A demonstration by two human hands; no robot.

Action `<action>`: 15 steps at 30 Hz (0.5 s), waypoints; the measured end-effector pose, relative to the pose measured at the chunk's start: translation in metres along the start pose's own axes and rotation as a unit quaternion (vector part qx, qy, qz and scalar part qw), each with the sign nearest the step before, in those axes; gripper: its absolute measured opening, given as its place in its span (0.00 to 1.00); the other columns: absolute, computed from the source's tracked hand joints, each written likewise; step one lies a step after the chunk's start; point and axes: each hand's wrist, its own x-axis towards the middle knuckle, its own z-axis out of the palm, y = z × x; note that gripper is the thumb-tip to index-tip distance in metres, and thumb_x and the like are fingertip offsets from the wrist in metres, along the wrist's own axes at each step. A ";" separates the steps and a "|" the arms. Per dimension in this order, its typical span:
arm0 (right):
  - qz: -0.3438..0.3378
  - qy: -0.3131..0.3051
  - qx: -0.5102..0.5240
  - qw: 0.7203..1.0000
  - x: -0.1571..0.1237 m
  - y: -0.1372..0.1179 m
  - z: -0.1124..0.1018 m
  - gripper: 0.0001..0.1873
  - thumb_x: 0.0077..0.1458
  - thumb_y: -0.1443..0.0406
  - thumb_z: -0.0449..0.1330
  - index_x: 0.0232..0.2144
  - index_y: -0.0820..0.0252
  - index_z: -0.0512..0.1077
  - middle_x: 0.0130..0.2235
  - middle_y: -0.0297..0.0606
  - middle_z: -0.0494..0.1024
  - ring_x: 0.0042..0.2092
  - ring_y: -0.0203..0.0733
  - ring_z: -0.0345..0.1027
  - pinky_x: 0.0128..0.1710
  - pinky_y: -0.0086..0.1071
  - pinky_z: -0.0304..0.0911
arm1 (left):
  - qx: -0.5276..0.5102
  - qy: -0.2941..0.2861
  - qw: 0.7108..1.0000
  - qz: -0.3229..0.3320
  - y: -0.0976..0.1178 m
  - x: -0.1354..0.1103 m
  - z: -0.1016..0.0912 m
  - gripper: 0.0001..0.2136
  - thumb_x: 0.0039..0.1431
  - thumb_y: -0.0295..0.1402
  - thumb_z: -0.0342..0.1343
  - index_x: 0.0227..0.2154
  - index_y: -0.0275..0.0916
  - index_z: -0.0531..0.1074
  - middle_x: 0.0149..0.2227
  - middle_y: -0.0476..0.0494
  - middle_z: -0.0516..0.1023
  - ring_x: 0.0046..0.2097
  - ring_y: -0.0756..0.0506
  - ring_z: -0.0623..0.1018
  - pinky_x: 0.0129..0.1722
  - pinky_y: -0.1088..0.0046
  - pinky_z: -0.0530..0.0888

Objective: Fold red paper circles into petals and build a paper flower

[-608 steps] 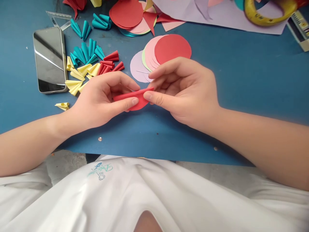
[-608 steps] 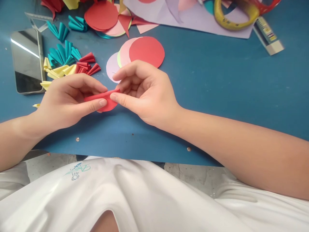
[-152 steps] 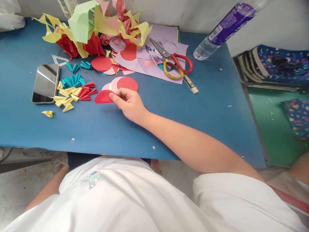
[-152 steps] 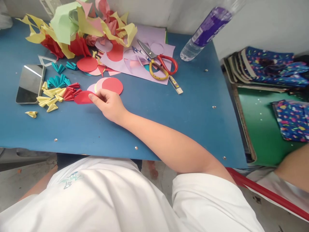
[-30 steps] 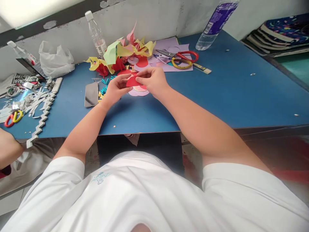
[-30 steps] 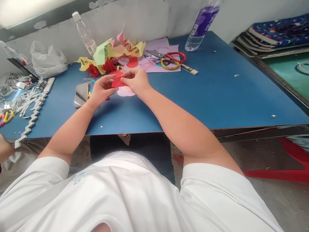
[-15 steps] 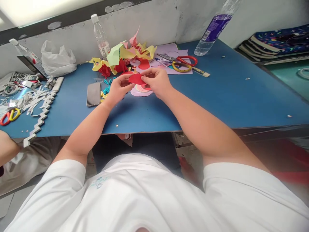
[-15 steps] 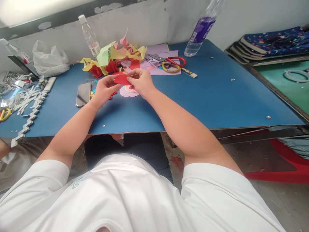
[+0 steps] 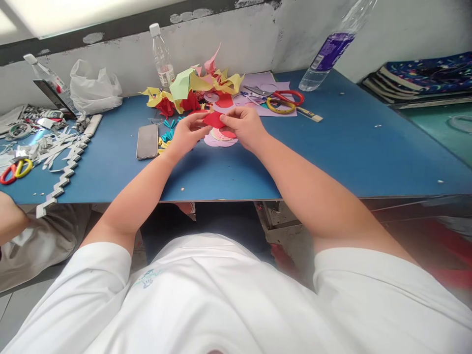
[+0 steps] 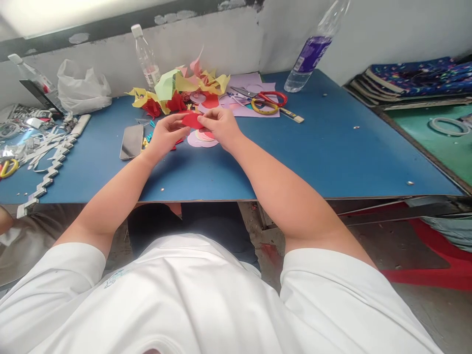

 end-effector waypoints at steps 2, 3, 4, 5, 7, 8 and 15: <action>-0.003 -0.002 -0.002 1.000 0.000 0.000 0.000 0.29 0.58 0.54 0.97 0.28 0.50 0.81 0.32 0.34 0.85 0.37 0.48 0.85 0.45 0.45 0.93 | 0.011 -0.003 1.000 0.017 -0.005 0.003 -0.003 0.24 0.60 0.41 0.87 0.56 0.43 0.91 0.54 0.38 0.96 0.52 0.36 0.93 0.58 0.57 0.91; 0.001 -0.004 -0.007 1.000 0.000 0.000 0.001 0.29 0.57 0.53 0.97 0.28 0.50 0.81 0.31 0.34 0.85 0.37 0.50 0.86 0.45 0.47 0.93 | 0.018 -0.002 0.999 0.026 -0.008 0.004 -0.006 0.24 0.59 0.42 0.87 0.55 0.43 0.91 0.55 0.38 0.96 0.53 0.35 0.94 0.60 0.56 0.91; 0.006 -0.007 -0.013 1.000 0.001 -0.001 0.001 0.29 0.57 0.53 0.97 0.28 0.50 0.81 0.31 0.34 0.85 0.37 0.51 0.86 0.45 0.48 0.93 | 0.026 0.001 0.999 0.036 -0.011 0.006 -0.008 0.24 0.59 0.43 0.88 0.54 0.43 0.91 0.56 0.37 0.95 0.54 0.34 0.94 0.62 0.55 0.91; 0.011 -0.010 -0.018 1.000 0.001 -0.001 0.002 0.28 0.57 0.53 0.97 0.28 0.50 0.81 0.31 0.35 0.86 0.37 0.51 0.86 0.44 0.48 0.93 | 0.035 0.006 0.998 0.047 -0.014 0.007 -0.010 0.24 0.57 0.43 0.88 0.53 0.43 0.91 0.56 0.37 0.95 0.56 0.34 0.94 0.64 0.54 0.91; 0.015 -0.016 -0.026 0.999 0.003 -0.002 0.002 0.28 0.59 0.53 0.95 0.27 0.51 0.80 0.31 0.36 0.86 0.35 0.51 0.86 0.43 0.46 0.92 | 0.048 0.014 0.996 0.069 -0.019 0.011 -0.016 0.24 0.55 0.44 0.88 0.52 0.43 0.91 0.58 0.36 0.94 0.58 0.33 0.93 0.67 0.52 0.90; 0.014 -0.020 -0.032 0.999 0.004 -0.002 0.002 0.29 0.60 0.52 0.95 0.28 0.52 0.80 0.31 0.36 0.85 0.35 0.50 0.86 0.42 0.45 0.91 | 0.056 0.014 0.995 0.076 -0.022 0.012 -0.018 0.24 0.55 0.45 0.88 0.51 0.42 0.91 0.59 0.36 0.93 0.58 0.33 0.93 0.67 0.51 0.89; -0.025 -0.059 -0.097 0.993 0.005 -0.001 -0.006 0.34 0.58 0.43 0.96 0.33 0.49 0.79 0.31 0.35 0.81 0.35 0.53 0.82 0.40 0.51 0.91 | 0.102 -0.001 0.991 0.086 -0.023 0.015 -0.022 0.20 0.57 0.47 0.90 0.40 0.43 0.88 0.56 0.37 0.90 0.63 0.32 0.89 0.72 0.49 0.84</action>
